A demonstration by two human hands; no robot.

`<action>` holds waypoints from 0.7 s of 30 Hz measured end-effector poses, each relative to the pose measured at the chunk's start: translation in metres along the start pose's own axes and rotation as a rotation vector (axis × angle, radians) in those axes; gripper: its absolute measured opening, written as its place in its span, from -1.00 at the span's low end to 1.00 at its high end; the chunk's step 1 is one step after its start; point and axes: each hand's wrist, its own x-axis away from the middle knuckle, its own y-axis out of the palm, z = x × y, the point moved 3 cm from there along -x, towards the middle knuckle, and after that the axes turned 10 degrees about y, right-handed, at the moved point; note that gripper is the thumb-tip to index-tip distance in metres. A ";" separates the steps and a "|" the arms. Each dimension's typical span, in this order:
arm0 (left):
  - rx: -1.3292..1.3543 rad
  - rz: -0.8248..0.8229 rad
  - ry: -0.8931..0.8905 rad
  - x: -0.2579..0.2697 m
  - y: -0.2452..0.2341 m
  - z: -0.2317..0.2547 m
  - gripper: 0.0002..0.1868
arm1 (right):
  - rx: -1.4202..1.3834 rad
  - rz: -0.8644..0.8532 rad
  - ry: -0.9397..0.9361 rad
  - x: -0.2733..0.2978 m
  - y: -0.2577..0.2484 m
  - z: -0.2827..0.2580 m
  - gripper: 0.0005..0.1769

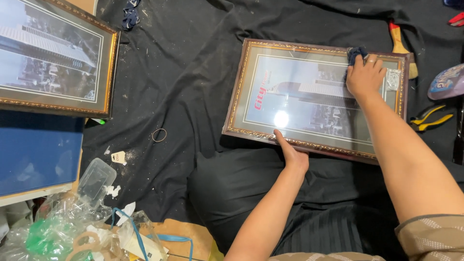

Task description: The person sits on the floor and wipes the glass and frame of a picture frame with a cloth, then flips it to clean the back. They place the frame aside and repeat the process on a second frame, finishing by dusting it with a brush.

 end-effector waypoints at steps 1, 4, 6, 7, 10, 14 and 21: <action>0.000 0.000 -0.002 -0.002 -0.001 -0.001 0.00 | 0.002 0.000 0.000 0.002 0.000 -0.001 -0.54; -0.027 0.023 0.001 -0.006 -0.003 -0.002 0.08 | -0.049 -0.049 0.033 0.005 -0.006 -0.002 -0.49; -0.027 0.034 0.001 -0.005 -0.002 -0.001 0.05 | 0.031 -0.073 0.001 0.010 -0.014 0.000 -0.48; -0.027 0.032 0.001 -0.006 -0.003 -0.002 0.05 | 0.032 -0.071 0.003 0.014 -0.017 0.001 -0.48; -0.037 0.008 0.012 -0.007 -0.003 -0.002 0.07 | 0.066 -0.083 -0.032 0.030 -0.026 0.006 -0.48; -0.014 0.009 0.008 -0.006 -0.003 -0.002 0.02 | 0.109 0.067 -0.105 0.059 -0.043 0.012 -0.54; 0.021 -0.067 0.026 -0.012 -0.004 -0.005 -0.05 | 0.171 0.297 -0.161 0.111 -0.076 0.028 -0.58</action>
